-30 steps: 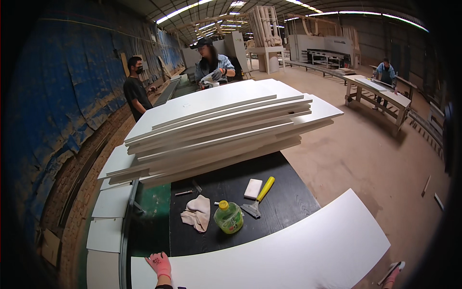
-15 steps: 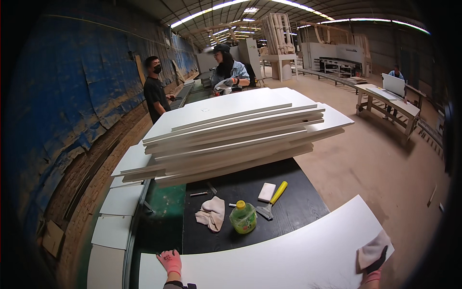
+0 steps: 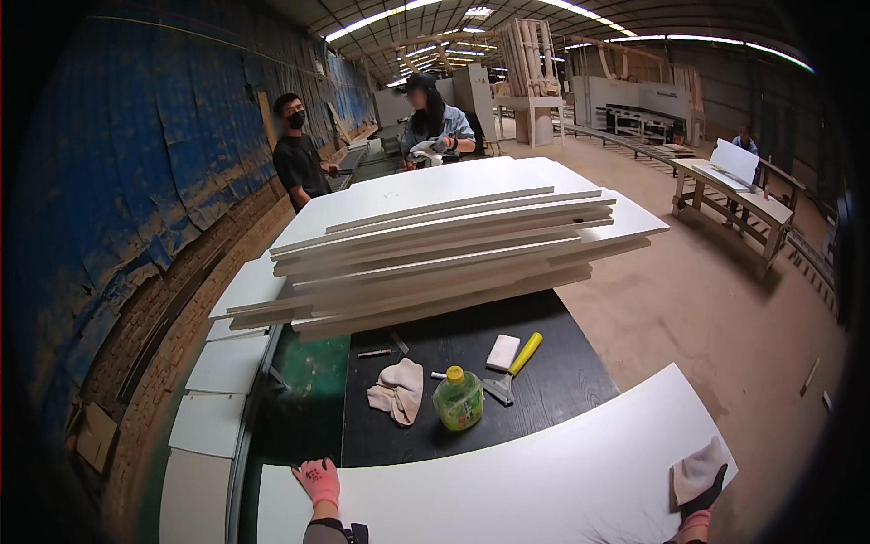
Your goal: Cleaning white furniture panels using a cleaning solution and a cloth.
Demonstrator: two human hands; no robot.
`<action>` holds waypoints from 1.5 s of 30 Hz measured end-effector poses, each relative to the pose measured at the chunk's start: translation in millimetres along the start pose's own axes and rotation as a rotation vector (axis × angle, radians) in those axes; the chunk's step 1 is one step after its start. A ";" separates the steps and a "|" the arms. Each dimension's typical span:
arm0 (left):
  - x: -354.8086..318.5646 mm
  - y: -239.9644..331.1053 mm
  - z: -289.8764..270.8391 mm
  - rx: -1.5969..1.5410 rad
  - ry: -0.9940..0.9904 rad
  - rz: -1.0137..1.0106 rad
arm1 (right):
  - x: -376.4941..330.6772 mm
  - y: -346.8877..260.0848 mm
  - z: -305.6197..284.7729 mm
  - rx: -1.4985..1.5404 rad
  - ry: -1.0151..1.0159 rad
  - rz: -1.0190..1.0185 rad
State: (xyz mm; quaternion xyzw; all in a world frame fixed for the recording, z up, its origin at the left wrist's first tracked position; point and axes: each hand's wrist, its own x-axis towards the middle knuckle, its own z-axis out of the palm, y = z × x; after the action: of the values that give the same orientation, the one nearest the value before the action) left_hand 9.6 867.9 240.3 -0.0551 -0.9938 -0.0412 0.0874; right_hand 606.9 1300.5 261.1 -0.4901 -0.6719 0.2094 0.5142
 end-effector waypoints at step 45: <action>-0.5 -8.6 7.7 -0.049 0.077 0.003 | -6.3 -225.0 174.9 0.011 -0.818 -0.404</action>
State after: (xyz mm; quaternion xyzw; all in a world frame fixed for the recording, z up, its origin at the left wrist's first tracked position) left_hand 7.8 860.1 232.0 -0.0570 -0.9883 -0.0673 0.1245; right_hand 350.4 1236.7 367.7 -0.2237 -0.9007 0.2849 0.2397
